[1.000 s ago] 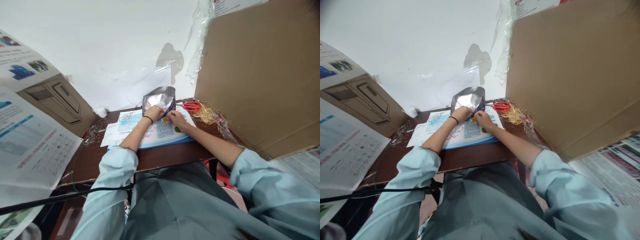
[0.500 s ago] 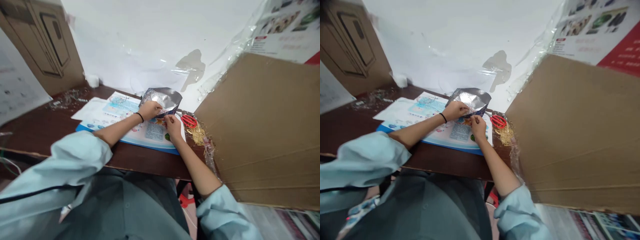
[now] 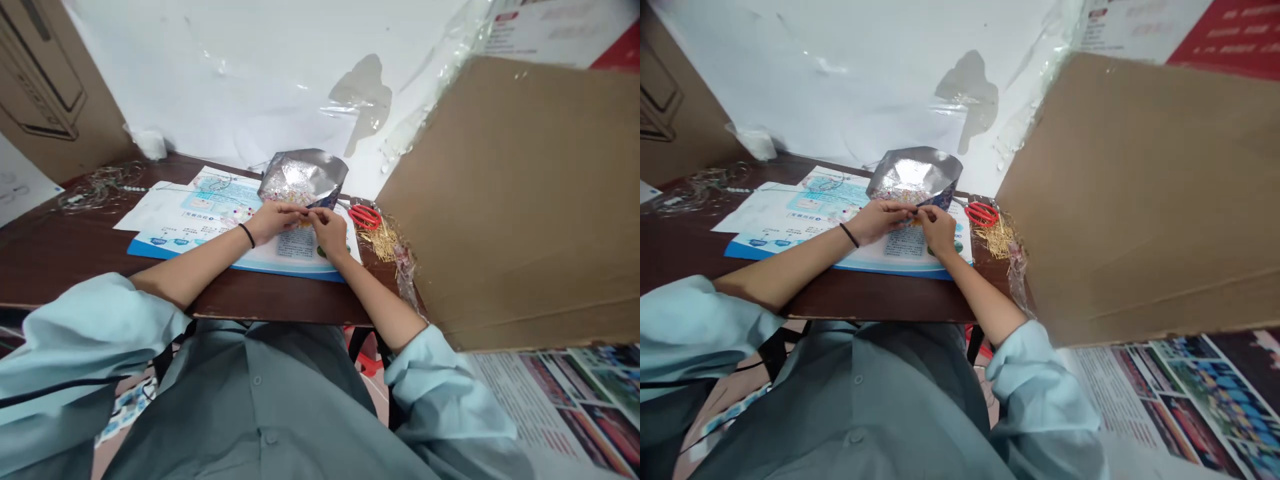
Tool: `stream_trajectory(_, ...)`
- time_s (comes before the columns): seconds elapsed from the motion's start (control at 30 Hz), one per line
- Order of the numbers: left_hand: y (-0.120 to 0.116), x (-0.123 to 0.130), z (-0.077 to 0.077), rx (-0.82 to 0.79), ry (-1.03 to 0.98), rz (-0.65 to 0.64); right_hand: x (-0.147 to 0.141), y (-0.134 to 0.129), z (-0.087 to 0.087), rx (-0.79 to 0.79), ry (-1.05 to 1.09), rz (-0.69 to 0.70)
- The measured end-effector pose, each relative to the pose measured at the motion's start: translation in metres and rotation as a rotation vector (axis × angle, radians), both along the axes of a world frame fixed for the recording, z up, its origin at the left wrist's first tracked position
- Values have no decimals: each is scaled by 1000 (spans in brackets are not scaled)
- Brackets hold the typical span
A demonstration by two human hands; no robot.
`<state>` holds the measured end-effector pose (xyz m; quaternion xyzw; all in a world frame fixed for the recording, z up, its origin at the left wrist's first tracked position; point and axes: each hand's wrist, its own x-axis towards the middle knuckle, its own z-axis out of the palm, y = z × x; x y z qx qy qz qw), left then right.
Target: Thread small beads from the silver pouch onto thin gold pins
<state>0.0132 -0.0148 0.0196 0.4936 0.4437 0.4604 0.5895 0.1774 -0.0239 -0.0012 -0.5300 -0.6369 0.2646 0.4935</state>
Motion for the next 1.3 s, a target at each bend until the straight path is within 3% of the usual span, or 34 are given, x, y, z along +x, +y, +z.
stream_trajectory(0.43, 4, 2, -3, -3, -47, -29, 1, -9, 16, 50, 73, -24)
stream_trajectory(0.87, 7, 0, -6, 12, -24, -85, -2, -8, 12, 86, -11, -24)
stream_trajectory(1.3, 5, 0, -1, -80, -116, -63, -6, -14, 11, 120, -63, -33)
